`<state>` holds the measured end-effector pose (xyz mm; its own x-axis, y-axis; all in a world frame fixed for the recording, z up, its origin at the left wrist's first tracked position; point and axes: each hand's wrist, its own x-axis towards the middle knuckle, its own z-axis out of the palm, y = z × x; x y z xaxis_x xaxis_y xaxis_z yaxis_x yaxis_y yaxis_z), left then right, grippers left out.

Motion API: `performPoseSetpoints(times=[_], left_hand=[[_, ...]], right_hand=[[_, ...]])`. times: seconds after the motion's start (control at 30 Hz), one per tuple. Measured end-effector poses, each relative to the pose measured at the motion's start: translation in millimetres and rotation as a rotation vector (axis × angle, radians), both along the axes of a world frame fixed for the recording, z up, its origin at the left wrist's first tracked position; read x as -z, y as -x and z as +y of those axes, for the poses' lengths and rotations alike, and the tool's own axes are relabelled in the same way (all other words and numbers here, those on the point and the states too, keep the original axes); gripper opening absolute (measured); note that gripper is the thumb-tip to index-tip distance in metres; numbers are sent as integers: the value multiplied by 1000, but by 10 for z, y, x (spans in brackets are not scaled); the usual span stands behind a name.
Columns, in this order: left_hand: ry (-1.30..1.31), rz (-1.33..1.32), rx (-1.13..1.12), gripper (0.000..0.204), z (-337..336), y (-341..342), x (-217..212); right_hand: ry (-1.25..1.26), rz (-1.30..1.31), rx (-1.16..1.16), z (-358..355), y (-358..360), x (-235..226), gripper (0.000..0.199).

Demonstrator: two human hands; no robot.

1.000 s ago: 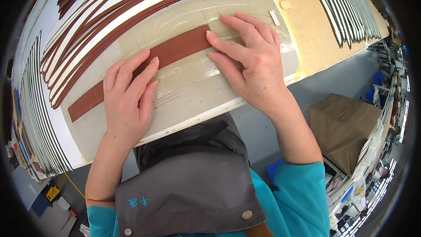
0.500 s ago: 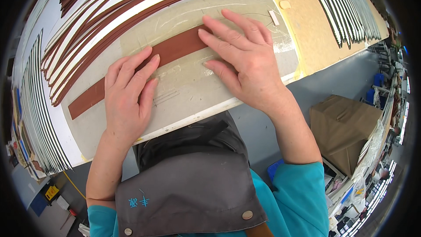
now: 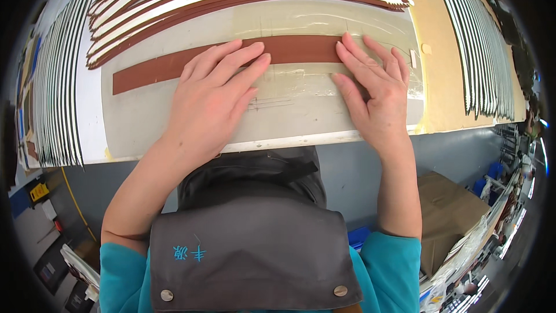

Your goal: The person aligns a brown serrated strip onto a white backing sheet on a workbench. They use a small yellow tool to press the strip down and smooth it out. The person repeats this process with multiple strips, stacking them on the table.

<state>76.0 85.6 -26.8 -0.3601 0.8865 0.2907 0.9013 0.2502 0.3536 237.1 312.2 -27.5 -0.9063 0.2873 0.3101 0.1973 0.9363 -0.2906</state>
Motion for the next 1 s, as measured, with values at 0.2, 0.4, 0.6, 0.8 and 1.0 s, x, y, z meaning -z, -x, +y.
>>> performPoseSetpoints(times=[0.2,0.4,0.6,0.8,1.0], left_hand=[[-76,-96,-17,41,-5,-9,61],[-67,-119,-10,42,29,-7,42],[-88,-77,4,38,20,8,37],[-75,-114,13,40,13,24,18],[-79,-152,11,42,-3,31,10]], right_hand=[[211,244,58,243,-124,100,39],[556,233,706,1084,-527,-46,45],[452,83,698,1238,-326,-72,48],[479,-13,698,1328,-306,-110,36],[520,-19,638,1491,-395,-139,35]])
